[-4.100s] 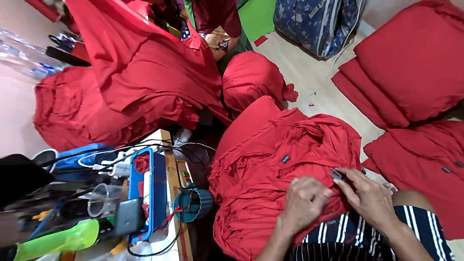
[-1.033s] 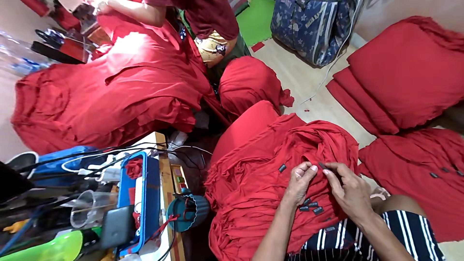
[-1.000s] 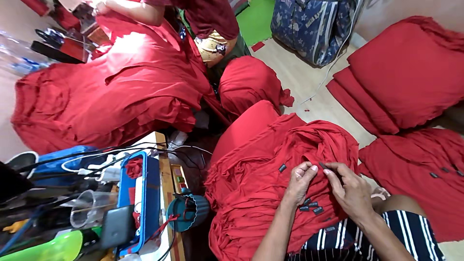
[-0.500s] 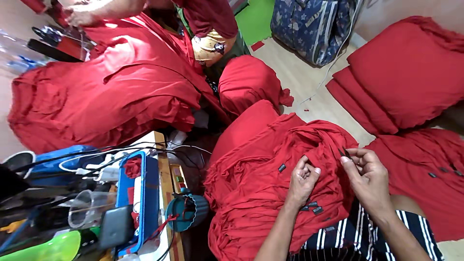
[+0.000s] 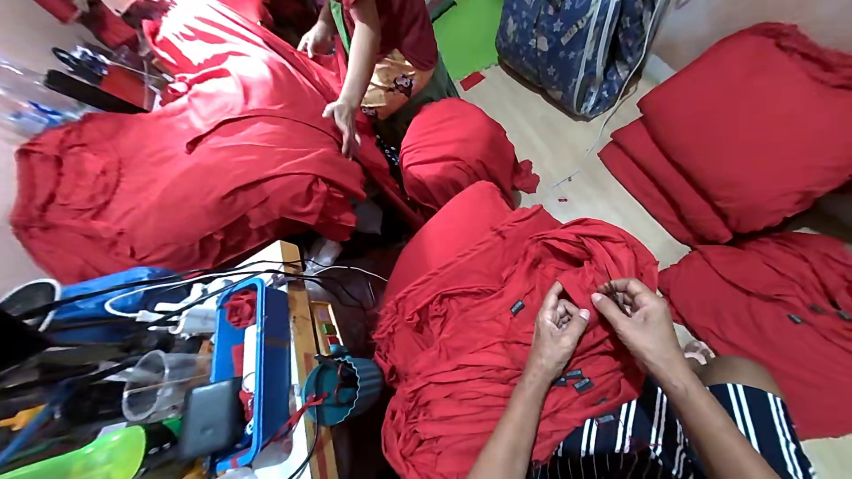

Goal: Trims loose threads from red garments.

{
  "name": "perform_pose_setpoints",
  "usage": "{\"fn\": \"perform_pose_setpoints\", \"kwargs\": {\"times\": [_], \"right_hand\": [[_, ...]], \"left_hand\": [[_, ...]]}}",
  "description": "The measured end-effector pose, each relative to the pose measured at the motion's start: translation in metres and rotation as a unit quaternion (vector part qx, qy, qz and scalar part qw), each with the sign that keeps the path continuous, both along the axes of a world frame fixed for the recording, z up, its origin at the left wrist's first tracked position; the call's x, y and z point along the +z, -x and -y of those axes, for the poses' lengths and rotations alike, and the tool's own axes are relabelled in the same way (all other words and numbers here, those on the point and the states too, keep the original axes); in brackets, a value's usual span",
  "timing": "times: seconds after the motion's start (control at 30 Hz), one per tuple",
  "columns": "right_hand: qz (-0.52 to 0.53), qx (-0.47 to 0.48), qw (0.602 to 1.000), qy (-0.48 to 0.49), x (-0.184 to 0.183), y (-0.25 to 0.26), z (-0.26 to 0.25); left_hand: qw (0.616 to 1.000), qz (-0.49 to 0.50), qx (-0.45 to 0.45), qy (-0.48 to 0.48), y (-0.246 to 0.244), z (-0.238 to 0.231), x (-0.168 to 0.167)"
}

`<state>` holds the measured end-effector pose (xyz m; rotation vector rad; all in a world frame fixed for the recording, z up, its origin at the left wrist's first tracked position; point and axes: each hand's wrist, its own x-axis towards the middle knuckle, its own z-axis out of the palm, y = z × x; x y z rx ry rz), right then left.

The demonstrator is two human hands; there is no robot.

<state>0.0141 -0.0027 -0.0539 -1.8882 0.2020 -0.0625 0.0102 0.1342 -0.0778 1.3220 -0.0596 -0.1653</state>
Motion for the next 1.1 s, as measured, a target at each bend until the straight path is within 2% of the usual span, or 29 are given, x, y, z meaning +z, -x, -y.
{"fn": "perform_pose_setpoints", "kwargs": {"times": [0.1, 0.3, 0.43, 0.5, 0.57, 0.63, 0.7, 0.8, 1.1], "right_hand": [[0.018, 0.0, 1.0, 0.002, -0.001, 0.002, -0.001], [0.042, 0.043, 0.991, 0.118, 0.009, 0.004, -0.011], [0.004, 0.052, 0.989, 0.139, 0.01, -0.002, -0.01], [-0.036, 0.037, 0.994, 0.093, 0.006, -0.007, -0.007], [-0.092, 0.002, 0.995, -0.024, 0.0, -0.012, -0.001], [-0.164, -0.053, 0.968, -0.182, 0.004, -0.016, 0.001], [-0.222, -0.089, 0.926, -0.292, 0.008, -0.018, 0.007], [-0.24, -0.109, 0.904, -0.336, 0.006, -0.016, 0.012], [-0.216, -0.11, 0.898, -0.367, 0.006, -0.008, 0.011]], "left_hand": [[0.998, 0.027, 0.005, -0.062, 0.002, 0.002, -0.001], [0.97, 0.123, 0.076, -0.197, 0.006, 0.01, -0.012], [0.966, 0.149, 0.079, -0.195, 0.006, 0.009, -0.014], [0.972, 0.141, 0.056, -0.182, 0.006, 0.007, -0.013], [0.973, 0.133, 0.05, -0.18, 0.005, 0.006, -0.01], [0.975, 0.115, 0.059, -0.181, 0.004, 0.007, -0.007], [0.976, 0.081, 0.075, -0.188, 0.004, 0.008, -0.006], [0.976, 0.061, 0.091, -0.188, 0.004, 0.011, -0.007], [0.968, 0.105, 0.106, -0.203, 0.008, 0.015, -0.013]]}}
